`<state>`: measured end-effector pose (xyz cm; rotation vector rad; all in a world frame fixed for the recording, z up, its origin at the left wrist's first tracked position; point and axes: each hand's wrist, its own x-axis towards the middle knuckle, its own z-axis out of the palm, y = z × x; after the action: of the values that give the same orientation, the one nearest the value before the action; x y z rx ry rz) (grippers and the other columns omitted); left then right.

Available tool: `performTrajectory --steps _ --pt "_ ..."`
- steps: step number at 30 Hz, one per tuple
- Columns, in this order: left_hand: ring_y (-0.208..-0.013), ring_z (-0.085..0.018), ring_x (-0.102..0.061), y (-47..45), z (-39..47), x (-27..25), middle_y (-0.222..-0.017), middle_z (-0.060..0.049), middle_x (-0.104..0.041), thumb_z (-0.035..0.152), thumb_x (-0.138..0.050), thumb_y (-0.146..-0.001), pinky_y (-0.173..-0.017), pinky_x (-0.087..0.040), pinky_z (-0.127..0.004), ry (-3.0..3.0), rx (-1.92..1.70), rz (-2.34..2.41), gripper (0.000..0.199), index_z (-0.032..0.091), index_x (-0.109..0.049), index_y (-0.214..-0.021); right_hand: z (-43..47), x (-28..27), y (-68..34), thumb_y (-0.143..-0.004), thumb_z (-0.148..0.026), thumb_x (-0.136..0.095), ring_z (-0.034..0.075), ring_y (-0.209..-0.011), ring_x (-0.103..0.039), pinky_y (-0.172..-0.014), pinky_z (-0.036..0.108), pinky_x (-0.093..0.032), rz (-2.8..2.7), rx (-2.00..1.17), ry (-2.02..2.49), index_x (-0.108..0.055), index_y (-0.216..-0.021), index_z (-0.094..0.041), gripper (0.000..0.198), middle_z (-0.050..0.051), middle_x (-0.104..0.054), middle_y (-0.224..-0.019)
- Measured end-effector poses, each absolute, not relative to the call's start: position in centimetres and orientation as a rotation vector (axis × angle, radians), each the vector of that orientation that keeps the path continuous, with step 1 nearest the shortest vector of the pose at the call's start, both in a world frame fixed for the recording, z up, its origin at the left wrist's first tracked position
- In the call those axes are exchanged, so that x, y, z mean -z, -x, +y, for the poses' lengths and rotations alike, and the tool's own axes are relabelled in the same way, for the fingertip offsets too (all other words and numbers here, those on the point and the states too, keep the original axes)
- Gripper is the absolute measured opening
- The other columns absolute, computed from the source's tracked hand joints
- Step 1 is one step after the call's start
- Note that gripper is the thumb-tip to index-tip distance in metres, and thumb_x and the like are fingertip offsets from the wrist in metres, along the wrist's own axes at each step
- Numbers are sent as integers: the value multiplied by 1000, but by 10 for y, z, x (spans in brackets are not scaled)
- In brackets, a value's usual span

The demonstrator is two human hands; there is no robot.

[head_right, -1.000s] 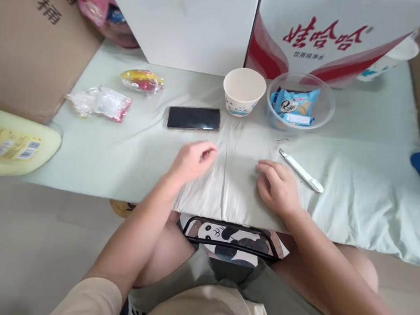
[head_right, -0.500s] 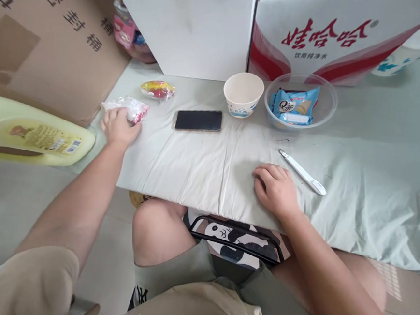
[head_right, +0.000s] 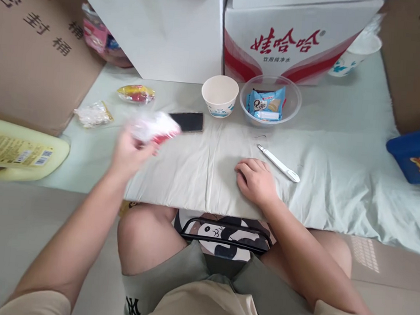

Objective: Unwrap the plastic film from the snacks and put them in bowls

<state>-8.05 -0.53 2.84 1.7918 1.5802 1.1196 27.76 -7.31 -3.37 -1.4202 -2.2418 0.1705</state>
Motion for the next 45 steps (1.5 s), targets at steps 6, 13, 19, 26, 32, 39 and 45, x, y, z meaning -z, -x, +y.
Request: performTrajectory --steps 6,13,19,26,32,39,45 --pt "-84 -14 -65 -35 -35 2 -134 -9 -65 13 -61 -77 -79 -59 -30 -1869 -724 1156 65 25 -57 -141 -73 34 -278 -96 -23 -51 29 -106 -66 -92 41 -47 -2213 -231 1479 -67 -113 -20 24 11 -75 -110" --pt "-123 -26 -64 -34 -35 17 -154 -12 -52 38 -53 -100 -104 -57 -41 -1917 -784 1090 38 23 -71 -129 -73 35 -278 -94 -23 -52 29 -106 -67 -92 43 -48 -2163 -299 1472 -64 -122 -20 31 11 -76 -109" --pt "-80 -12 -62 -49 -33 33 -140 -12 -56 38 -59 -100 -87 -61 -36 -2017 -984 1281 29 22 -79 -112 -72 31 -277 -96 -21 -53 28 -105 -67 -91 44 -50 -2159 -269 1416 -69 -122 -23 31 11 -74 -112" --pt "-97 -17 -66 -60 -37 30 -139 -10 -56 23 -67 -91 -89 -61 -35 -2204 -974 1347 26 24 -75 -115 -72 26 -277 -96 -24 -59 30 -126 -62 -99 46 -50 -2170 -216 1203 -69 -125 -26 31 10 -68 -136" --pt "-119 -26 -66 -51 -37 23 -138 -14 -61 42 -71 -90 -98 -59 -38 -1995 -910 1394 57 22 -55 -141 -73 32 -269 -97 -22 -56 31 -125 -62 -100 47 -45 -2252 -253 1315 -76 -110 -23 23 7 -75 -128" --pt "-125 -26 -65 -56 -40 9 -135 -11 -67 18 -73 -84 -107 -55 -39 -2034 -722 1397 60 22 -55 -142 -74 17 -292 -96 -24 -56 31 -125 -63 -101 47 -45 -2206 -233 1367 -75 -105 -24 21 9 -73 -130" --pt "-124 -27 -67 -37 -27 21 -136 -10 -67 14 -75 -80 -106 -56 -41 -1977 -944 1487 71 27 -48 -144 -67 25 -365 -83 -37 -65 37 -106 -63 -93 55 -48 -1763 -42 1981 -71 -109 -18 33 18 -71 -112"
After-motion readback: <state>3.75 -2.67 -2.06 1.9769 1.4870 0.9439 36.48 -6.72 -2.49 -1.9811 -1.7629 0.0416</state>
